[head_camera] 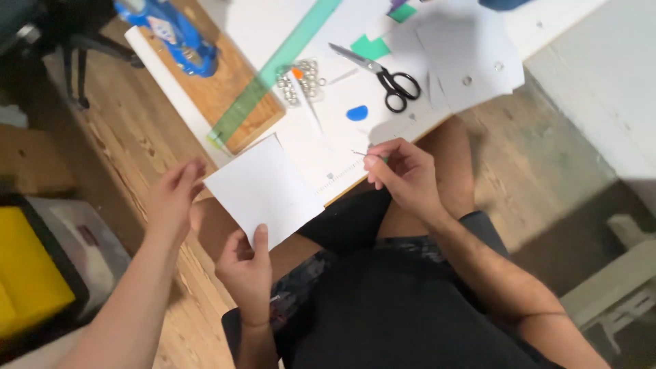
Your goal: Measuring, cutting, and punching holes in templates to prepare leather goods components.
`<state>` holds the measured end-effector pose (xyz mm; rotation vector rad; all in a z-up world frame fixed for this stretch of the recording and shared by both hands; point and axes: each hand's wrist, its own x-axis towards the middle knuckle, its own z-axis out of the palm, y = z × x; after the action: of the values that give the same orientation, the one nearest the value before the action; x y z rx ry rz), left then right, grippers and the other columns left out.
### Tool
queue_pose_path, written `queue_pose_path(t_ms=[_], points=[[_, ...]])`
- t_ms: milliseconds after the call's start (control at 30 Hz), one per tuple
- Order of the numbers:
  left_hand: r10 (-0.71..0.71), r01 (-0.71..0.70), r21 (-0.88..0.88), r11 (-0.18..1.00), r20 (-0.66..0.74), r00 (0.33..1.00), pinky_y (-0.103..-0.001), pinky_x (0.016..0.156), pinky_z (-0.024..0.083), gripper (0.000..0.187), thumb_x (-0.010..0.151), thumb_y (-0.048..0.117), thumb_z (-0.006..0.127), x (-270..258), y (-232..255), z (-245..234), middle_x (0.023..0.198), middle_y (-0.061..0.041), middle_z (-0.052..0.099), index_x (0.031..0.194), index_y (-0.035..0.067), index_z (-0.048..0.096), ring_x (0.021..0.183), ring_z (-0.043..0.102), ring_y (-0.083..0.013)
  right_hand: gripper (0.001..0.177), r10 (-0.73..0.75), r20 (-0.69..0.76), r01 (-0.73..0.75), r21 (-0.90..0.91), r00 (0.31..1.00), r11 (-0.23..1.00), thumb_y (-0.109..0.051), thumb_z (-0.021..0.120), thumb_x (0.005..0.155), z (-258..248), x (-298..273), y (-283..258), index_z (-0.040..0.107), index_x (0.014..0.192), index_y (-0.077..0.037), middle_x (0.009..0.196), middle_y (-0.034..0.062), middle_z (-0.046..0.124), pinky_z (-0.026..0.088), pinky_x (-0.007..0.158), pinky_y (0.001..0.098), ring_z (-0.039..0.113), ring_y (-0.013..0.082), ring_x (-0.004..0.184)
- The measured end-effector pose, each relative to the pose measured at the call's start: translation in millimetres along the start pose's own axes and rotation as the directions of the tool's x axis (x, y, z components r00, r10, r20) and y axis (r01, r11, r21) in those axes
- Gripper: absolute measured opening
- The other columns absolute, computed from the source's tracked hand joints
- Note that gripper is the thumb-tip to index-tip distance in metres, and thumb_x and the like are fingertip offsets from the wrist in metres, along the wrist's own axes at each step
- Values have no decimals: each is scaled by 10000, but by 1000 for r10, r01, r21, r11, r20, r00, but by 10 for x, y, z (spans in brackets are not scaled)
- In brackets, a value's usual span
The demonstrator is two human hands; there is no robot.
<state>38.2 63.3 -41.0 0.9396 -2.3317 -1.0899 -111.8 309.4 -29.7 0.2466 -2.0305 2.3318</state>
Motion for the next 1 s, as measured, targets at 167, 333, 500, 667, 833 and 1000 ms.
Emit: queue_pose_path(t_ms=[167, 333, 500, 667, 833, 1000], points=[[39, 13, -309, 951, 160, 986, -224, 716, 562, 262, 969, 238, 697, 12, 519, 92, 995, -67, 794, 1096, 11, 727, 863, 711, -98, 87, 165, -50, -158, 116, 985, 981, -54, 693, 976, -78, -96, -289, 701, 1049, -7, 735, 96, 652, 544, 643, 223, 595, 127, 594], [118, 132, -581, 803, 372, 921, -325, 727, 619, 146, 1008, 138, 690, 112, 506, 601, 853, -74, 758, 1088, 33, 752, 760, 656, -109, 157, -167, -91, 176, 99, 982, 979, 116, 639, 946, -153, -253, -594, 708, 1087, 116, 743, 221, 677, 609, 631, 319, 703, 227, 602], [253, 194, -728, 658, 457, 853, -273, 834, 559, 135, 1028, 162, 668, -90, 1480, 575, 836, 42, 700, 1075, 65, 749, 838, 568, -34, 142, -307, -112, 312, 32, 945, 950, 116, 726, 888, -211, -367, -886, 697, 1026, 130, 839, 175, 606, 559, 663, 273, 612, 159, 675], [291, 252, -815, 523, 448, 845, -218, 743, 556, 128, 1019, 155, 668, -205, 1718, 471, 705, 25, 661, 1023, 43, 730, 730, 625, -23, 85, -391, -96, 395, 37, 916, 918, 109, 724, 891, -134, -296, -1087, 688, 958, 147, 850, 174, 558, 488, 656, 257, 501, 144, 701], [286, 230, -889, 397, 358, 889, -302, 900, 571, 215, 1053, 159, 625, -209, 1657, 353, 888, -43, 747, 1151, -7, 720, 879, 648, -65, 138, -465, 1, 465, 27, 885, 885, 15, 669, 985, 42, -250, -1027, 677, 1035, 143, 866, 198, 602, 509, 764, 316, 549, 199, 761], [230, 154, -937, 312, 232, 945, -327, 944, 563, 219, 1065, 153, 608, -284, 1778, 78, 909, -53, 738, 1160, -21, 703, 919, 639, -78, 200, -483, 108, 469, 134, 869, 873, -15, 544, 1056, 335, -186, -932, 630, 1007, 159, 813, 198, 602, 524, 754, 332, 581, 218, 743]])
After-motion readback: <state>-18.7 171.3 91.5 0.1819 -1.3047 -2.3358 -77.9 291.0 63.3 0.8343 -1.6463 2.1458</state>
